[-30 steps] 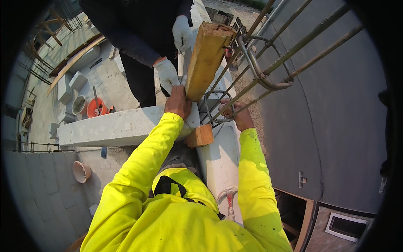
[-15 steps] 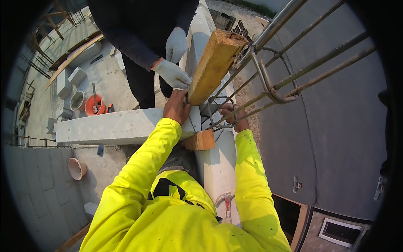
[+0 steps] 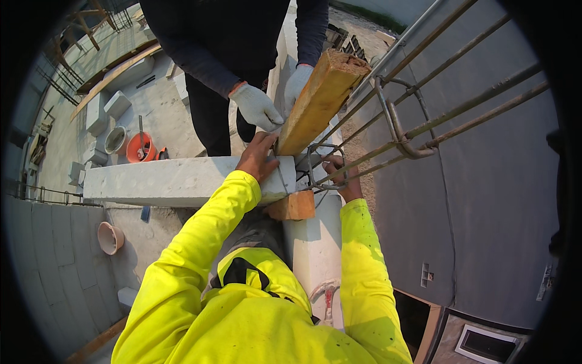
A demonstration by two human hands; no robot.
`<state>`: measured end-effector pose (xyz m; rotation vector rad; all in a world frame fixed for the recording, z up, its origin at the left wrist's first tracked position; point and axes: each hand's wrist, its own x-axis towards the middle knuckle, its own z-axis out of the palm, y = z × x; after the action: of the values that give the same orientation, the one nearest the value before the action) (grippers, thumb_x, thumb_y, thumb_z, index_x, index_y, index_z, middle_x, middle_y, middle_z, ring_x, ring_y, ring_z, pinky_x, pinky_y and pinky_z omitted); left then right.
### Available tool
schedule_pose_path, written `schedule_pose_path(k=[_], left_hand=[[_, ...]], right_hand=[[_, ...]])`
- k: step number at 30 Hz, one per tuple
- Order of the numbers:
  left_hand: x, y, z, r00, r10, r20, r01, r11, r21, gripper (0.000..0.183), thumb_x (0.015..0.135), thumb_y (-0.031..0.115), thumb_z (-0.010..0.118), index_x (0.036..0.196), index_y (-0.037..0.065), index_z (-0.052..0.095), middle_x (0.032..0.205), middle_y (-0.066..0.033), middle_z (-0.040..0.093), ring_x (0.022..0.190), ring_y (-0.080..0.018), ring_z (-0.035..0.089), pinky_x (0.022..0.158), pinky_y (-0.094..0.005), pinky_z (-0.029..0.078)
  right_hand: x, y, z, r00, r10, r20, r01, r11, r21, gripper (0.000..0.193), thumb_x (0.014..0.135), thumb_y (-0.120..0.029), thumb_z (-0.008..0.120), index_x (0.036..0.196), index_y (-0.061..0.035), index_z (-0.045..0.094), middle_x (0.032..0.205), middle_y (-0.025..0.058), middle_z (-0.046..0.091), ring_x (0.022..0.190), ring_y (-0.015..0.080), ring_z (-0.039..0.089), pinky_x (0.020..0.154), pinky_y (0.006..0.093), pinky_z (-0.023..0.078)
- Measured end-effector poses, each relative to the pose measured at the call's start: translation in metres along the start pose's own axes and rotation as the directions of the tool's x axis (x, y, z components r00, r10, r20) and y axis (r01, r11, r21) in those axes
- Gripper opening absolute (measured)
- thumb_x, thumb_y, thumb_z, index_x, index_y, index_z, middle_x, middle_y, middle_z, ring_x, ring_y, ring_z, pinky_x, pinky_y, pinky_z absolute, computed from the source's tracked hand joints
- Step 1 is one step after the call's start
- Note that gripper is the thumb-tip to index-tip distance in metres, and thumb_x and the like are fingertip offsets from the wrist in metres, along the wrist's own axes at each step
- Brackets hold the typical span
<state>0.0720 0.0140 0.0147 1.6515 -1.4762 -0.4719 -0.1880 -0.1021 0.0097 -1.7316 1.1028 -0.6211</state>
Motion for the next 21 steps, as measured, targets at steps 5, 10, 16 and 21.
schedule_pose_path(k=[5,10,16,21], left_hand=[[-0.002,0.010,0.005,0.998,-0.055,-0.027,0.056,0.997,0.053,0.065,0.072,0.001,0.078,0.133,0.002,0.055,0.125,-0.0195,0.056,0.119,-0.0406,0.056,0.102,-0.0414,0.048],[-0.012,0.017,0.017,0.988,-0.027,-0.153,0.057,0.979,0.194,0.062,0.074,0.001,0.076,0.133,0.004,0.056,0.120,-0.0187,0.059,0.115,-0.0395,0.057,0.099,-0.0432,0.049],[-0.014,0.019,0.016,0.988,-0.108,-0.111,0.139,0.934,0.329,0.065,0.079,0.012,0.076,0.140,0.009,0.053,0.111,-0.0162,0.067,0.106,-0.0376,0.063,0.092,-0.0442,0.052],[-0.002,0.025,0.006,0.957,-0.289,0.030,0.249,0.868,0.430,0.069,0.082,0.020,0.076,0.145,0.011,0.050,0.122,-0.0148,0.069,0.110,-0.0346,0.066,0.096,-0.0438,0.053]], right_hand=[[-0.004,-0.008,0.003,0.999,0.047,-0.023,-0.047,0.999,0.003,0.023,0.089,-0.009,0.073,0.109,0.0004,0.075,0.077,0.0013,0.067,0.066,0.0093,0.055,0.060,0.0266,0.045],[-0.008,-0.008,0.005,0.999,0.000,-0.046,0.001,1.000,0.021,0.025,0.093,-0.019,0.071,0.111,-0.0027,0.075,0.066,-0.0026,0.059,0.057,0.0078,0.048,0.055,0.0271,0.041],[-0.016,-0.015,0.003,0.993,0.106,-0.058,-0.104,0.994,0.035,0.039,0.090,-0.031,0.073,0.110,0.0015,0.073,0.071,-0.0031,0.056,0.064,0.0080,0.049,0.057,0.0263,0.040],[-0.015,-0.009,0.001,0.999,0.031,-0.043,-0.030,0.999,0.013,0.043,0.088,-0.034,0.075,0.112,0.0027,0.072,0.076,0.0005,0.062,0.070,0.0102,0.054,0.063,0.0265,0.044]])
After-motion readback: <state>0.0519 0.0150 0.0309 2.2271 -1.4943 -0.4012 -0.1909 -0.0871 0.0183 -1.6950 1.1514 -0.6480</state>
